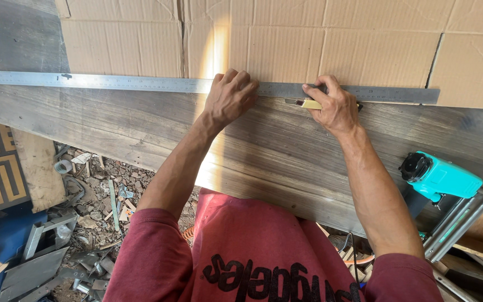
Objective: The person uses a metal ruler and a utility knife to cut a large piece of cardboard on a wooden workbench. They repeatedly align the ruler and score the cardboard along straight lines, then fold and separate the cut sections.
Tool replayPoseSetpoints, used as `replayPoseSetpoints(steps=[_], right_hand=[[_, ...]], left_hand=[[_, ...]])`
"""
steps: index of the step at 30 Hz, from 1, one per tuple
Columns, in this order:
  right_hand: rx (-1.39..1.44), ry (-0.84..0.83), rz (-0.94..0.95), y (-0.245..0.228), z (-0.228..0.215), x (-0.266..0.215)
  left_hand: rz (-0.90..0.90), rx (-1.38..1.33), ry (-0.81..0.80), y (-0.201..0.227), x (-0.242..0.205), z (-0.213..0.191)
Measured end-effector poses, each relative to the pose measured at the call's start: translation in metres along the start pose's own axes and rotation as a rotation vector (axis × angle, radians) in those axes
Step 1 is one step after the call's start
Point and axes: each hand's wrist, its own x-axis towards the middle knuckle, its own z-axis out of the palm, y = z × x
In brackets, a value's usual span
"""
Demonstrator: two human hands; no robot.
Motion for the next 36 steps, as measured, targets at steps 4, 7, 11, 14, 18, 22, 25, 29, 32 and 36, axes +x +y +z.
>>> replayPoseSetpoints(steps=[4,7,11,14,18,22,25,29,32,36], right_hand=[[-0.001,-0.008,0.009,0.009,0.010,-0.006],[-0.006,0.002,-0.001,0.008,0.006,-0.002],[0.004,-0.001,-0.004,0.005,0.004,-0.003],[0.031,0.016,-0.001,0.017,0.014,-0.007],[0.106,0.044,0.043,0.017,0.014,-0.007],[0.200,0.030,0.052,0.010,-0.001,0.002],[0.278,0.019,0.055,0.004,-0.010,0.007],[0.274,0.020,0.053,0.009,-0.005,0.007],[0.282,0.008,0.063,0.012,-0.001,0.003],[0.257,-0.040,0.078,0.022,0.009,0.000]], left_hand=[[0.017,0.011,-0.007,-0.003,-0.003,0.002],[0.035,0.028,0.018,-0.008,-0.004,0.010],[0.044,0.028,-0.001,-0.009,-0.007,0.009],[0.057,0.018,-0.010,-0.011,-0.008,0.012],[0.055,-0.007,-0.037,-0.010,-0.004,0.002],[0.055,-0.025,-0.042,-0.010,-0.001,-0.003],[0.004,-0.061,-0.106,-0.007,0.000,-0.009],[0.023,-0.062,-0.094,-0.009,0.002,-0.007],[0.022,-0.074,-0.098,-0.008,0.001,-0.007],[0.012,-0.041,-0.128,-0.012,0.000,-0.001]])
